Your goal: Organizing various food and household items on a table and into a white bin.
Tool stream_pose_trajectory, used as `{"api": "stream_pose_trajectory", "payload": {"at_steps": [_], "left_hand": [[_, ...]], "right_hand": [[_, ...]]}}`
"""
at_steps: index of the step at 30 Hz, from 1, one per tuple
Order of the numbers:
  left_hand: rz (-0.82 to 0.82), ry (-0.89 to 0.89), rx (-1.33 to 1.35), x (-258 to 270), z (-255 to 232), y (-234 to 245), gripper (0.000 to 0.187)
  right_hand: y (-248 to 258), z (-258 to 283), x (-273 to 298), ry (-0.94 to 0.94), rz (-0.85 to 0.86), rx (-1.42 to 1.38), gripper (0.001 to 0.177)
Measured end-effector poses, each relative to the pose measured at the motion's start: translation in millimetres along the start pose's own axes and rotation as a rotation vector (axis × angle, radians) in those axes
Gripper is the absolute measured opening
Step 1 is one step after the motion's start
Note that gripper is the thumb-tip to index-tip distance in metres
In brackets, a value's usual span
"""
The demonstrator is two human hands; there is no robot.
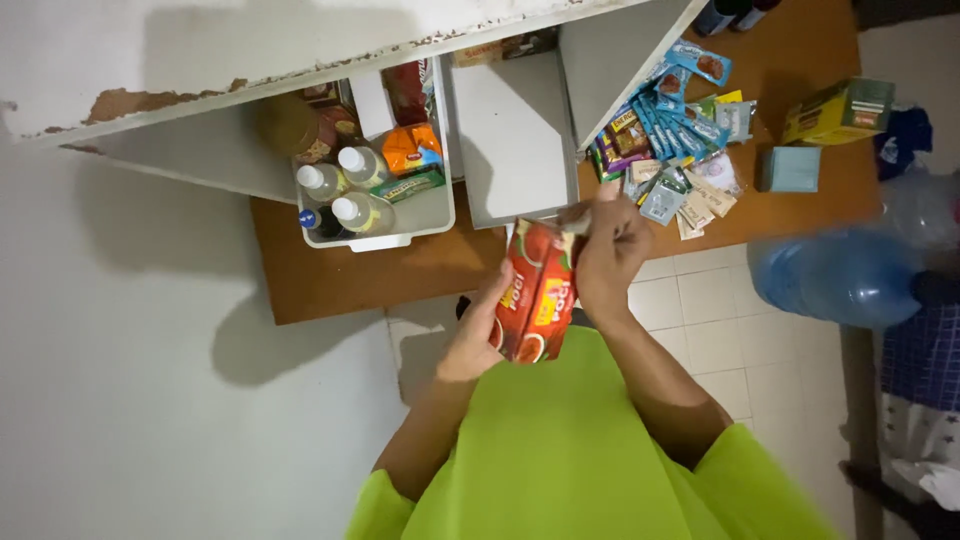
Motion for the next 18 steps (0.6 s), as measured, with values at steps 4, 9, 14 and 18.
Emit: {"api": "stream_pose_trajectory", "payload": {"at_steps": [4,9,14,18], "left_hand": [[0.268,-0.703,-0.831,-9,-2,12,0.090],[-0.491,-0.336,-0.573,-56,21,97,0.068],[-0.144,-0.474,-0.752,-39,-2,33,0.064],[-0.402,-0.151,-0.177,-53,10,82,0.061]], "right_hand": [[-14,61,21,0.280,0.235,0.104,0.031],[-18,70,33,0.233,0.290,0.106,0.044],[-14,54,30,0.150,0.281,0.090,0.042],[-10,55,44,-0.111,0.561,0.312,0.048]]}}
Point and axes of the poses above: each hand's wrist, its own x-axis away from the middle knuckle, its own y-axis out of the back of the hand, z = x × y, the point moved 3 cm from there along -x, towards the middle knuckle, and after that the axes turned 3 degrees about x, right-handed, at the moved point
